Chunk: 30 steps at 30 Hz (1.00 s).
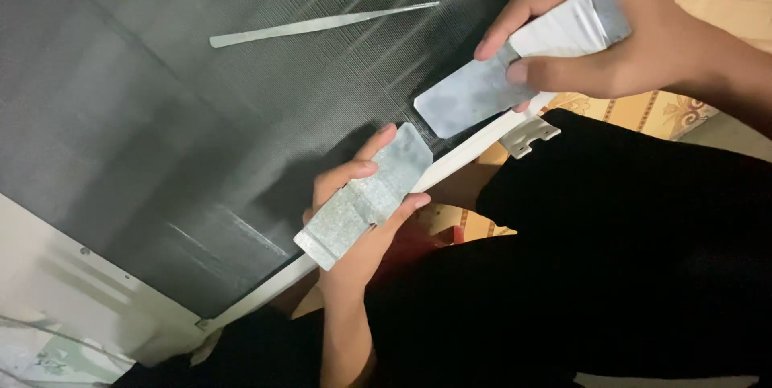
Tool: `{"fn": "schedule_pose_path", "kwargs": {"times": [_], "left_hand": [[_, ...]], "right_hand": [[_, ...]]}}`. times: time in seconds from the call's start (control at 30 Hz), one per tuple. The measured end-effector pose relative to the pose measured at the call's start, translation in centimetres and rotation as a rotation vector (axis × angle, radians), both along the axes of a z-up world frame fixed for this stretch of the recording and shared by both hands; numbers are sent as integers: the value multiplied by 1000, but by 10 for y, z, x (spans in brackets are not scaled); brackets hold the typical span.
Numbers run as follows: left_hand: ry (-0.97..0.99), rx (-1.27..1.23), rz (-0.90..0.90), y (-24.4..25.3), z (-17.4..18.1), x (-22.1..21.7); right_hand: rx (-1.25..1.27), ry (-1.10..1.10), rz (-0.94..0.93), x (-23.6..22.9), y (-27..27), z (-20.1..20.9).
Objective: The person sits on the floor with an air conditioner coil panel across their lap and rubs two rectangular whetstone blocks against each other, repeatedly stroking one stone over the face of the other and repositioning the blocks between strokes. A thin metal blade lies on the coil panel nearby and is not touched.
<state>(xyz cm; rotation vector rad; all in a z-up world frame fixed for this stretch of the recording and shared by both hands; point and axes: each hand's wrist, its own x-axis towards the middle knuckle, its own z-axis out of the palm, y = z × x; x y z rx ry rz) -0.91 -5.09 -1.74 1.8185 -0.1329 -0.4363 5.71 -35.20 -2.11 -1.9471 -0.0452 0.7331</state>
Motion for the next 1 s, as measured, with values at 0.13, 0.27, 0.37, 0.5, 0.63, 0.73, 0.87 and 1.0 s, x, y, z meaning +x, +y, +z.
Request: {"fn": "schedule_pose_path", "kwargs": {"times": [0.13, 0.27, 0.37, 0.5, 0.63, 0.73, 0.87, 1.0], "left_hand": [[-28, -3, -12, -6, 2, -1], [-32, 18, 2, -11, -1, -4], [-49, 34, -2, -10, -3, -5], [-84, 55, -46, -10, -3, -3], [-100, 105, -56, -8, -6, -5], [-61, 55, -37, -9, -7, -6], [-67, 34, -22, -8, -6, -7], [-83, 77, -37, -8, -7, -6]], "right_hand": [[30, 11, -6, -1, 2, 1], [-9, 75, -5, 0, 2, 1], [31, 60, 8, 0, 2, 1], [43, 46, 27, 1, 1, -2], [-14, 67, 35, 2, 1, -1], [-16, 44, 54, 3, 1, -1], [10, 49, 47, 4, 3, 2], [-49, 64, 74, 5, 3, 2]]}}
